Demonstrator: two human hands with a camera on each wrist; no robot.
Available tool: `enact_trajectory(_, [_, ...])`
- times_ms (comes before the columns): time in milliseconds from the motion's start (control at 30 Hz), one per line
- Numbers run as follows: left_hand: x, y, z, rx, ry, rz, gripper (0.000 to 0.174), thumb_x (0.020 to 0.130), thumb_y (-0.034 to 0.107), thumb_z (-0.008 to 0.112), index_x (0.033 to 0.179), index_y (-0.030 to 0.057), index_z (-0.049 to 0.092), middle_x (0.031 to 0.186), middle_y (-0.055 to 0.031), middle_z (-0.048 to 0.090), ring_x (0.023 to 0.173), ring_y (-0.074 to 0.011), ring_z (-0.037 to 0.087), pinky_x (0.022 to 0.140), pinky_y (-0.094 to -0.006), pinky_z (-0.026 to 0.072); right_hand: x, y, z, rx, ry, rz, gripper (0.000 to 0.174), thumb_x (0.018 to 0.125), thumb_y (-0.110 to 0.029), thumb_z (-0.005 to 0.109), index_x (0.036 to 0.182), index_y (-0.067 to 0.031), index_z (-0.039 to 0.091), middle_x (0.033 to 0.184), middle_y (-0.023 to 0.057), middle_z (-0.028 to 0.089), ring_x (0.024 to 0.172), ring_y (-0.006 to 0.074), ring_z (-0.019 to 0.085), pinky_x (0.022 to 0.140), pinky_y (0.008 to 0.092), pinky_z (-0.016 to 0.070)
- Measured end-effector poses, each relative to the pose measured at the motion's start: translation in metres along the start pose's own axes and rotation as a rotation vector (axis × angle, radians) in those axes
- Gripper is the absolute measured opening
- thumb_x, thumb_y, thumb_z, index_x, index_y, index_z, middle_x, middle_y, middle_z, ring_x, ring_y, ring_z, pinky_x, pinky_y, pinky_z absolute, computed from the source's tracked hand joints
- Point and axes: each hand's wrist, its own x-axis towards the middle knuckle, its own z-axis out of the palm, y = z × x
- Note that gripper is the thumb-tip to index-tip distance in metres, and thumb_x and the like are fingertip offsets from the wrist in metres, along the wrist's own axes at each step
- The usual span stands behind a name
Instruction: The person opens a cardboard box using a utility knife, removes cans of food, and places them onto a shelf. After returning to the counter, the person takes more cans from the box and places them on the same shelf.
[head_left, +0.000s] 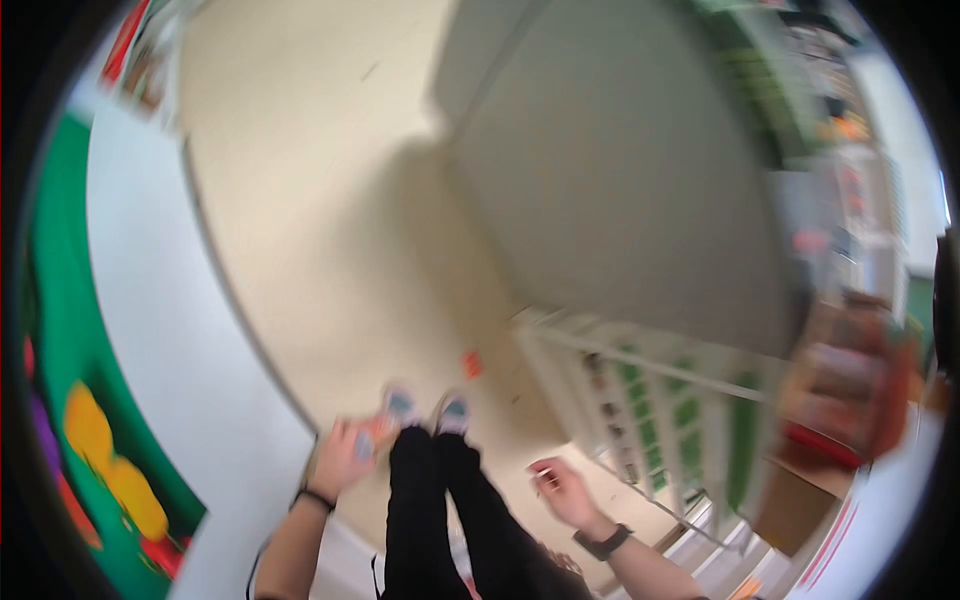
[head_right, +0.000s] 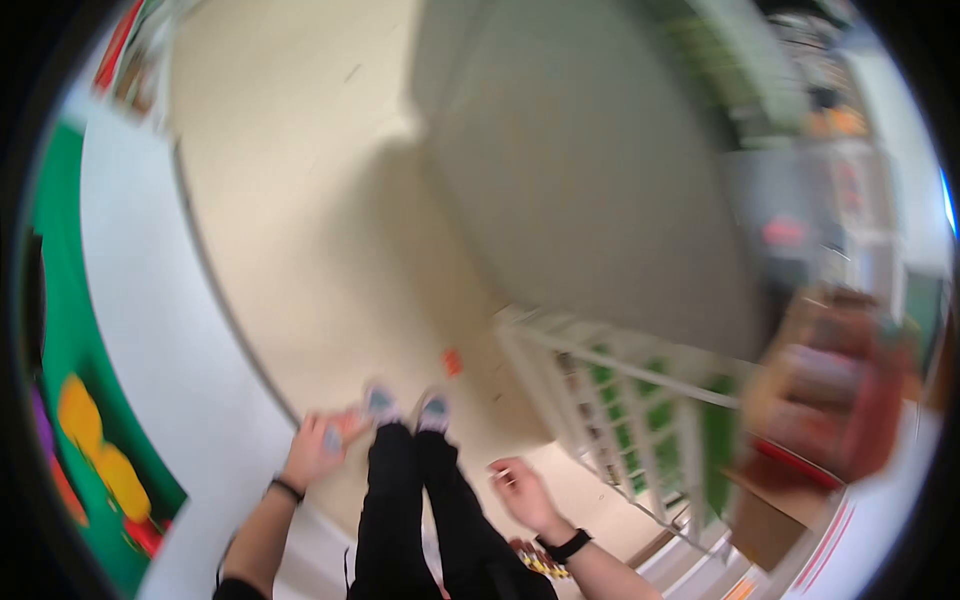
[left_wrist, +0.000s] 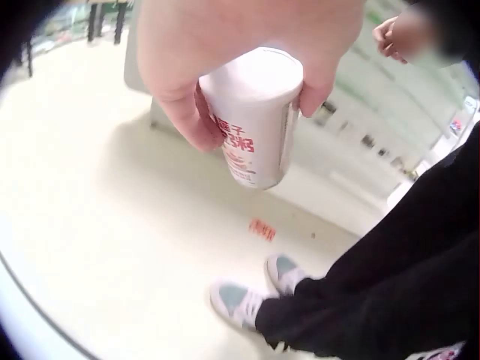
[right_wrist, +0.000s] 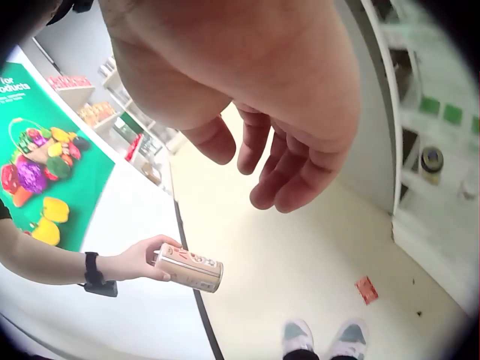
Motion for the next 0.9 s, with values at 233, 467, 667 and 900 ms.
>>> enact_trajectory(233, [0.003,0.308,-0.194,0.067,0.149,0.614,0.065,0.055,0.022,0.088,0.11,0.0043,0.059,0.1,-0.0152,0.062,0.085,-0.0329,0.065,0.074,-0.0401,0.054,-0.132,-0.17,-0.125,0.056,0.384,-0.46,0.022,0.091,-0.013,0.059,0.11,-0.0031,0.06,0.103,0.013,0.058,0.084,0.0243,0.063,0.075,0.0342,0.0527])
enact_trajectory(467, [0.059,0.538,-0.239,0.048,0.215,1.003,0.067,0.06,0.025,0.086,0.119,0.0062,0.062,0.099,-0.0096,0.062,0.086,-0.026,0.065,0.074,-0.0358,0.0541,-0.256,-0.206,-0.217,0.027,0.91,-0.639,0.022,0.081,0.0,0.065,0.102,-0.0018,0.062,0.1,0.0144,0.062,0.086,0.0282,0.064,0.074,0.035,0.0531])
enact_trajectory(667, [0.155,0.657,-0.197,0.14,0.189,1.033,0.072,0.065,0.029,0.082,0.126,0.0025,0.056,0.106,-0.0144,0.063,0.099,-0.032,0.064,0.083,-0.0401,0.0526,-0.27,-0.185,-0.261,0.163,1.191,-0.51,0.026,0.08,0.003,0.064,0.105,-0.0012,0.059,0.101,0.0142,0.061,0.081,0.0252,0.064,0.071,0.0338,0.0524])
enact_trajectory(900, [0.243,0.714,-0.171,0.288,0.075,0.929,0.073,0.064,0.028,0.085,0.123,-0.0002,0.054,0.113,-0.0198,0.063,0.107,-0.0352,0.061,0.093,-0.0401,0.0494,-0.252,-0.175,-0.288,-0.066,1.112,-0.283,0.046,0.077,-0.018,0.076,0.117,-0.0037,0.056,0.119,0.0169,0.053,0.11,0.0326,0.054,0.094,0.0434,0.0451])
